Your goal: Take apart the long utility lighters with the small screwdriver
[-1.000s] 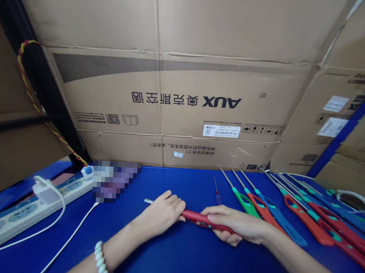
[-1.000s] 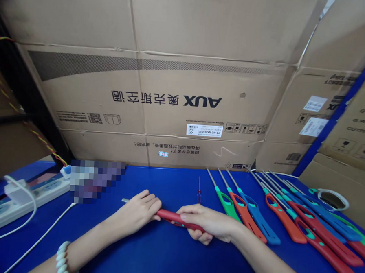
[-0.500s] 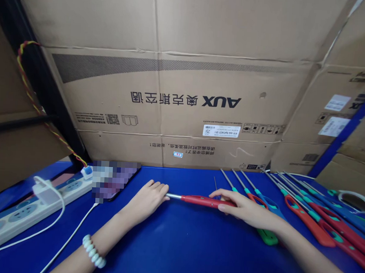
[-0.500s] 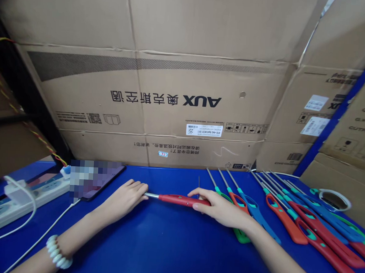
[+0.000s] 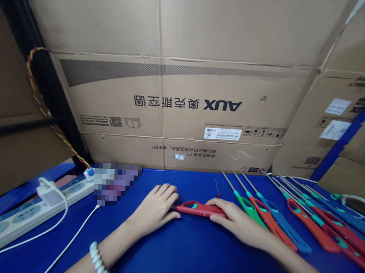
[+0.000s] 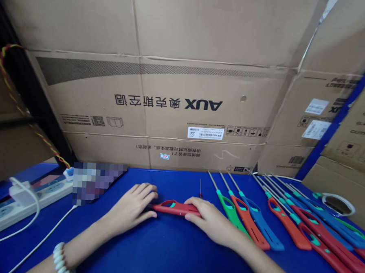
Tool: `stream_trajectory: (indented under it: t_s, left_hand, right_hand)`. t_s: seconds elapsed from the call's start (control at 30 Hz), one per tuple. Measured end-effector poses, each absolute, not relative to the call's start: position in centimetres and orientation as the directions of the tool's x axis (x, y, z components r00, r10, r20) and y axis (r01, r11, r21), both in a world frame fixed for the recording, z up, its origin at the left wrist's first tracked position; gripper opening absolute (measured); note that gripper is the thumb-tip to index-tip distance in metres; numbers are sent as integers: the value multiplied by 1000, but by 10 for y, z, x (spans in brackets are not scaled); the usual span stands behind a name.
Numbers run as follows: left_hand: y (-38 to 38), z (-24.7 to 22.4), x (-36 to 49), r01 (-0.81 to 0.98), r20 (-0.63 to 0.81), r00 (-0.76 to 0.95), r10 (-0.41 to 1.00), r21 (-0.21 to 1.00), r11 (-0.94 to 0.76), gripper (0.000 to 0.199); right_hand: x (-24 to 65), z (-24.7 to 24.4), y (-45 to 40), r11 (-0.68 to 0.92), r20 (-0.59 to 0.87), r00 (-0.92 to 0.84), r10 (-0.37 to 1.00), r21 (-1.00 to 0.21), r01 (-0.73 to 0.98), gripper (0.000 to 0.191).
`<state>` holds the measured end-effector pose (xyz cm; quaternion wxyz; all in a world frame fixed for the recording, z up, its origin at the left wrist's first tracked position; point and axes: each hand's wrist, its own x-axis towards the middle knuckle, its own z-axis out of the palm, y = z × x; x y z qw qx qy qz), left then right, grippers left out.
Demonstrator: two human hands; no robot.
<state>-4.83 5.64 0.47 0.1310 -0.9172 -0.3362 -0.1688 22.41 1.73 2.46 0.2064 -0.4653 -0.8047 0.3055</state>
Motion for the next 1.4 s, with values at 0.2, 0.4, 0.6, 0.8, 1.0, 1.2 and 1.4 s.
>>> stream_trajectory:
  t_s: [0.2,0.4,0.6,0.8,1.0,1.2,1.4]
  left_hand:
    - [28,-5,-21,431,339,851,401,-13,-902,31]
    - [27,-9,-18,448,282,847,451,78,-890,26]
    - [25,-2,-18,449,239,857,456,89,-889,27]
    - [25,-2,-19,466,206,856,474,88,-880,30]
    - [25,-2,-19,456,218,858,466,96,-885,30]
    - [24,-2,-20,447,195,870,454,81,-891,42]
    - [23,0,-19,457,182,870,459,54,-888,68]
  right_hand:
    - [201,0,9,568,192,-539,820,-387,726,25]
    - [207,0,15,607,277,-551,787,-196,770,14]
    - [232,4,31,236,339,-243,909,62,970,25]
    - [230,-5,37,190,179,-218,959,160,969,34]
    - [218,-9,35,255,151,-268,951,101,962,30]
    - [227,-1,36,296,187,-282,941,-55,954,29]
    - [238,11,42,350,240,-257,936,-573,741,14]
